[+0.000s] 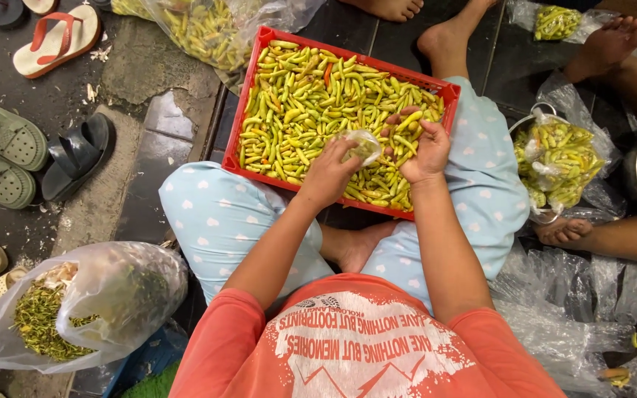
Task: The person picks small green peppers from a red plastic crate and places them into clear plastic bags by hand.
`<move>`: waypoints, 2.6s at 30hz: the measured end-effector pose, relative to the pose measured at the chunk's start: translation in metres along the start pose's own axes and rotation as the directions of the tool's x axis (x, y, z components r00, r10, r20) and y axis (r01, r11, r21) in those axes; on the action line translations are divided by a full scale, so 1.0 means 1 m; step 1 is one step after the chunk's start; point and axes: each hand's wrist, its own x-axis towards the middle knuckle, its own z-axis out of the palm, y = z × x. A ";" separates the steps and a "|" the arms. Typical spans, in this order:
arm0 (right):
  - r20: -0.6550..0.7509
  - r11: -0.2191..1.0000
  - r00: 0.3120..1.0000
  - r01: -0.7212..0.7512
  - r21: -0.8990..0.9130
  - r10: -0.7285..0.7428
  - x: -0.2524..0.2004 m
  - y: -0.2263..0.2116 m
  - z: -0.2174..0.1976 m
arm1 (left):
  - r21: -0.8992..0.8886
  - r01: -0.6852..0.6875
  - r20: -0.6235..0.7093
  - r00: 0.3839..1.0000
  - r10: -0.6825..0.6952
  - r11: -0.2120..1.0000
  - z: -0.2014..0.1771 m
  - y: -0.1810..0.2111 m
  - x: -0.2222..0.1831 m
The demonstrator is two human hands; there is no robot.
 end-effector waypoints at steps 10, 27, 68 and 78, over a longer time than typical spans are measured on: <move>-0.085 0.838 0.882 0.404 -0.365 -0.463 0.011 0.028 0.060 | -0.002 0.059 0.048 0.997 -0.059 0.998 -0.016 0.037 0.025; 0.429 0.440 0.867 0.499 -0.747 -0.255 -0.036 0.032 0.082 | 0.088 0.113 -0.084 0.991 -0.106 0.990 -0.016 0.052 0.019; 0.123 -0.548 0.992 0.113 -0.829 0.019 0.001 0.073 0.057 | -0.357 0.211 -0.346 0.875 -0.339 0.910 -0.096 0.045 0.024; -0.373 0.737 0.916 -0.150 -0.659 -0.147 0.043 0.042 -0.060 | -0.362 0.259 -0.194 0.919 -0.344 0.895 -0.081 0.064 0.035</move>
